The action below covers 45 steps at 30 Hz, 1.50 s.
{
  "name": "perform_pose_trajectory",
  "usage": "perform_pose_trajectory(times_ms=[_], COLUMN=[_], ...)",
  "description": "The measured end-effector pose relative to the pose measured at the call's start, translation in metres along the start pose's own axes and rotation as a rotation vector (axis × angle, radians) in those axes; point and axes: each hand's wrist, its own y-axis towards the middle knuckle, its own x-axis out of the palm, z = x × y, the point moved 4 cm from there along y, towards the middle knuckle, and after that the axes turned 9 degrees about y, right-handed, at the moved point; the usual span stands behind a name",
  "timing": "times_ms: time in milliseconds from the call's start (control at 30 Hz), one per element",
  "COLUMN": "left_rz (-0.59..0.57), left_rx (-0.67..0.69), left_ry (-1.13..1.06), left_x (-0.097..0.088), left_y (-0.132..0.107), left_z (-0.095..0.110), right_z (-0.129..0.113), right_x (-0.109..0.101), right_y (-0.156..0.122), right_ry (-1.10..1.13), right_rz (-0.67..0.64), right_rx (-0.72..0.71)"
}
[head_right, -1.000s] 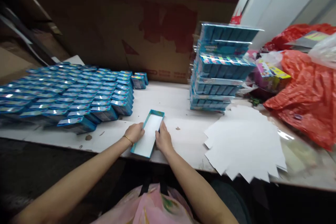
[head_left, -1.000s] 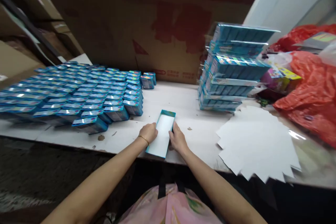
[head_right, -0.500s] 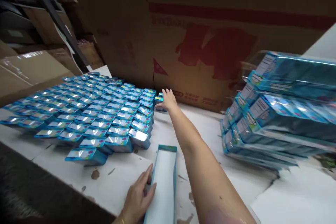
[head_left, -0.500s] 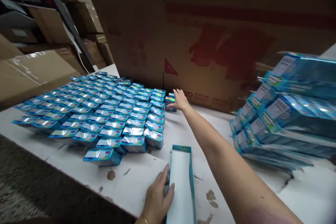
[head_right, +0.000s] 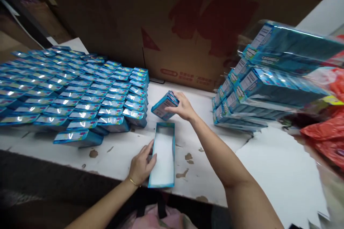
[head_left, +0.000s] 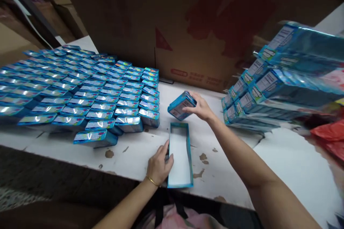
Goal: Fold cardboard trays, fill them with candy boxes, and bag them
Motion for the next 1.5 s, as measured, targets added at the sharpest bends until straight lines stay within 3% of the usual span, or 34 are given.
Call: perform_pose_trajectory(times_ms=[100, 200, 500, 667, 867, 1000, 1067, 1167, 1233, 1333, 1400, 1500], left_rz=[0.052, 0.067, 0.056, 0.055, 0.039, 0.025, 0.055, 0.193, 0.304, 0.443, 0.498, 0.499], left_rx=[0.006, -0.002, -0.012, -0.020, 0.000, 0.027, 0.050, 0.066, 0.046, 0.034, 0.056, 0.064], left_ry=[0.038, 0.079, 0.143, 0.153, 0.180, 0.138, 0.050, -0.068, -0.060, 0.082, 0.213, 0.349], left_x=[-0.003, -0.003, 0.000, 0.000, 0.003, 0.001, -0.008, -0.032, -0.053, -0.082, -0.098, -0.112], left_y=[0.001, 0.001, 0.001, -0.001, -0.003, -0.003, -0.004, -0.005, -0.005, -0.001, 0.005, 0.013], left_z=[0.004, 0.006, 0.008, 0.012, 0.015, 0.019, 0.018, 0.005, -0.011, -0.037, -0.050, -0.065], right_z=[-0.014, -0.016, -0.036, -0.046, -0.048, -0.041, -0.043, -0.057, -0.066, -0.072, -0.075, -0.084], right_x=[0.005, 0.017, 0.025, 0.039, 0.054, 0.054, 0.050, 0.054, 0.073, 0.118, 0.143, 0.160], right_y=[-0.050, -0.070, -0.075, -0.083, -0.091, -0.083, -0.074, -0.047, -0.026, -0.003, -0.001, -0.013], right_ry=[0.153, 0.085, -0.442, -0.575, -0.737, -0.671, -0.601, -0.514, -0.461, -0.435, -0.453, -0.501], right_rz=[-0.096, -0.137, -0.360, -0.444, -0.255, -0.448, -0.502, -0.371, -0.283, -0.271, -0.225, -0.128], right_rx=[0.043, 0.082, -0.009, -0.023, 0.040, 0.066, 0.058, -0.026, -0.024, 0.135, 0.218, 0.153])
